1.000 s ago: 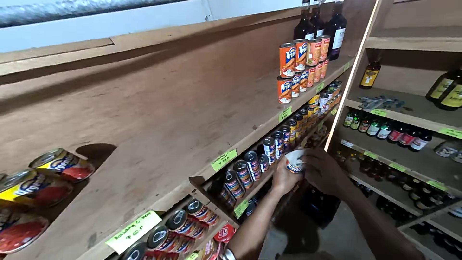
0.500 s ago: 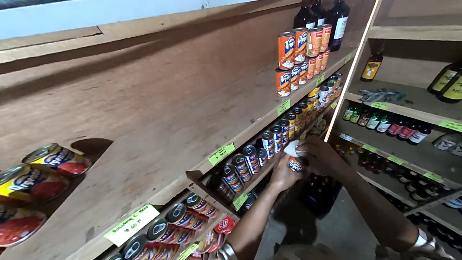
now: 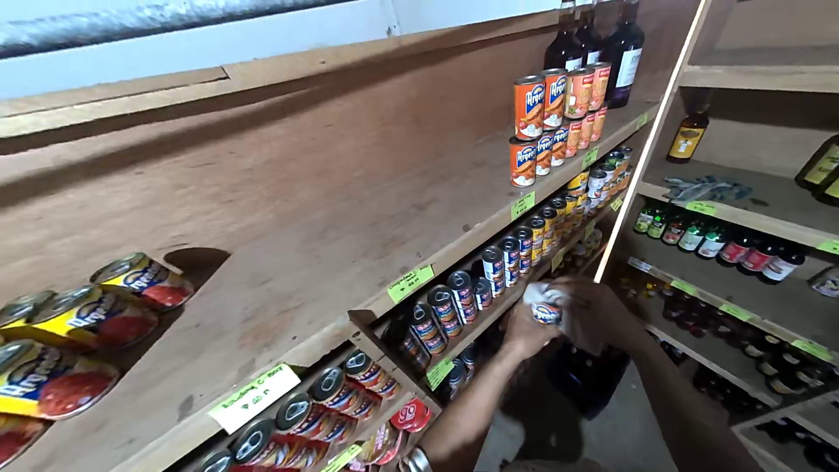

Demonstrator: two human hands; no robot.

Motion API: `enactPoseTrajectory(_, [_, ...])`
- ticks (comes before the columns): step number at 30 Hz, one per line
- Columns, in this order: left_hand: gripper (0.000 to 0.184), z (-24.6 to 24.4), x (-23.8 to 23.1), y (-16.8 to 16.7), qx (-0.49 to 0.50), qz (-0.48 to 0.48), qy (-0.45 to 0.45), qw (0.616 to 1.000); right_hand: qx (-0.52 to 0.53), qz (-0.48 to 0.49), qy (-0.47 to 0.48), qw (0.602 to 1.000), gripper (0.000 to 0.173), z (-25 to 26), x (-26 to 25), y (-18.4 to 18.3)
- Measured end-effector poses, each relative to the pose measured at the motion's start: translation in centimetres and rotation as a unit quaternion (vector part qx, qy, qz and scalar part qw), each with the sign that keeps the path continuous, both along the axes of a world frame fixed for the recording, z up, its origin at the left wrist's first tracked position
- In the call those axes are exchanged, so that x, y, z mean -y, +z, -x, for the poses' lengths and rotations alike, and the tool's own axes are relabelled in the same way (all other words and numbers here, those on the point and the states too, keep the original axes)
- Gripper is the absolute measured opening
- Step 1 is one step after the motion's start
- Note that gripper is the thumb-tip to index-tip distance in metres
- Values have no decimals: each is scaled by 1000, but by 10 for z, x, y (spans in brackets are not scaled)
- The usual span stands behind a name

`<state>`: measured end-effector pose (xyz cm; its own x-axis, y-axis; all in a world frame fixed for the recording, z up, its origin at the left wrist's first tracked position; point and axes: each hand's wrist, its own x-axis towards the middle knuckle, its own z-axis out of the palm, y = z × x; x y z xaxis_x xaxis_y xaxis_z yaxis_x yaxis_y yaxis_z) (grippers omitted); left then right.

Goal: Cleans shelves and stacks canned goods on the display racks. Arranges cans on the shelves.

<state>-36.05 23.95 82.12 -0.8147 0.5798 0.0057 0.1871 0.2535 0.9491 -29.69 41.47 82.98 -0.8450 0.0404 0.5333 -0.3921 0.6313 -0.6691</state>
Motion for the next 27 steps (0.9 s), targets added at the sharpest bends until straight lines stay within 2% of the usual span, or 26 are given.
enactPoseTrajectory(2, [71, 3, -1, 6, 107, -147, 51, 982, 4, 95, -128, 987, 28, -10, -7, 5])
enactPoseTrajectory(4, [62, 4, -4, 21, 183, -203, 59, 960, -29, 128, -187, 974, 34, -16, 3, 15])
enactPoseTrajectory(6, [52, -5, -12, 33, 218, -241, 58, 944, -103, 47, -148, 983, 42, -11, 33, 11])
enactPoseTrajectory(7, [41, -14, -18, 40, 225, -275, 76, 931, -146, -14, -144, 979, 42, -4, 48, 3])
enactPoseTrajectory(9, [27, -23, -27, 51, 242, -368, 120, 890, -247, -88, -183, 948, 34, 8, 61, -15])
enactPoseTrajectory(10, [23, -22, -29, 56, 246, -402, 138, 871, -259, -75, -188, 945, 28, 9, 59, -21])
enactPoseTrajectory(11, [27, -18, -28, 59, 248, -424, 138, 860, -246, -16, -189, 951, 29, 6, 57, -25])
enactPoseTrajectory(13, [36, -9, -28, 54, 240, -466, 120, 843, -149, 202, -208, 945, 40, -1, 61, -16])
enactPoseTrajectory(14, [39, -7, -30, 50, 213, -465, 117, 851, -93, 298, -204, 928, 41, -1, 64, -8])
enactPoseTrajectory(16, [58, -5, -32, 38, 108, -421, 110, 894, -29, 451, -158, 878, 42, 2, 74, 3])
enactPoseTrajectory(18, [72, 1, -28, 32, -13, -376, 108, 920, 39, 530, -102, 841, 38, 1, 76, 10])
enactPoseTrajectory(20, [78, 12, -21, 43, -94, -340, 115, 929, 139, 531, -48, 835, 31, -6, 69, 13])
enactPoseTrajectory(22, [74, 29, -15, 70, -127, -303, 146, 933, 191, 489, 22, 851, 28, -17, 59, 8])
enactPoseTrajectory(24, [69, 57, -10, 105, -137, -278, 160, 937, 173, 479, 71, 858, 22, -19, 55, -2])
enactPoseTrajectory(27, [55, 110, -12, 147, -160, -246, 122, 948, 140, 509, 81, 845, 25, -17, 52, -13])
